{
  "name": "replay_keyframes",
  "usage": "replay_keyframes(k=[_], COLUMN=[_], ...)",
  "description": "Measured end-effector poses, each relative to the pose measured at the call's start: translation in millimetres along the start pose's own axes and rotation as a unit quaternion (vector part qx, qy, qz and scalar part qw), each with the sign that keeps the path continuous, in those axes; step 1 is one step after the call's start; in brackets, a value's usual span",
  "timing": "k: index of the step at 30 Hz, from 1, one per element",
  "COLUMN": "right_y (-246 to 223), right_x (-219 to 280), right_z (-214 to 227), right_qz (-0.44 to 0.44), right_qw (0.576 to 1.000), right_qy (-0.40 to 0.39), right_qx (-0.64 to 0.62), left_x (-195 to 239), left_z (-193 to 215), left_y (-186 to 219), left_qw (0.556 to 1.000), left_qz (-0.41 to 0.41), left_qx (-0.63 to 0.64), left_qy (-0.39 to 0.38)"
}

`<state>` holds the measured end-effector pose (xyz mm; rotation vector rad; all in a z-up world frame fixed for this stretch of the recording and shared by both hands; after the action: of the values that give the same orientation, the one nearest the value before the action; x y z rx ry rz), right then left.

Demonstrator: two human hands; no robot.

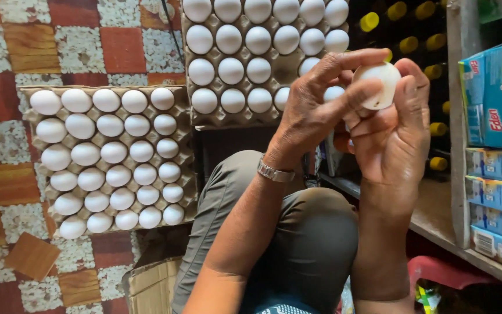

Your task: Inspecting eggs for cracks by picking them up individually from a tray, rotating them, and repositioning them.

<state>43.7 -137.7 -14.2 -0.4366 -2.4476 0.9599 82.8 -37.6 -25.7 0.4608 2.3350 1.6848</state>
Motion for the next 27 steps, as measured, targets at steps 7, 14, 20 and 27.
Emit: replay_keyframes(k=[7, 14, 20, 27], right_y=[2, 2, 3, -4], right_x=[12, 22, 33, 45], right_z=[-3, 2, 5, 10], right_qz=[-0.004, 0.027, 0.030, 0.054], right_qw=[1.000, 1.000, 0.998, 0.997], right_qy=[-0.002, 0.012, -0.049, 0.025], right_qx=[0.025, -0.002, 0.025, -0.058], left_x=[5, 23, 32, 48], left_z=[3, 0, 0, -4], left_y=[1, 13, 19, 28], left_qw=[0.996, 0.965, 0.967, 0.984], left_qz=[-0.081, -0.191, -0.170, -0.153], left_qx=[-0.017, -0.178, -0.180, -0.078], left_qy=[0.017, 0.038, 0.068, 0.049])
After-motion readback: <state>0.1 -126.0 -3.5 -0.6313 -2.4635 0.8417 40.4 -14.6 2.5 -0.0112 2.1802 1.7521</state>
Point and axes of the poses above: each hand's wrist, its own x-axis away from the middle knuckle, its own z-axis out of the back of the hand, y = z × x, the point moved 4 cm from there along -x, towards the middle knuckle, and after that the axes turned 12 degrees about -x, right-handed, at the moved point
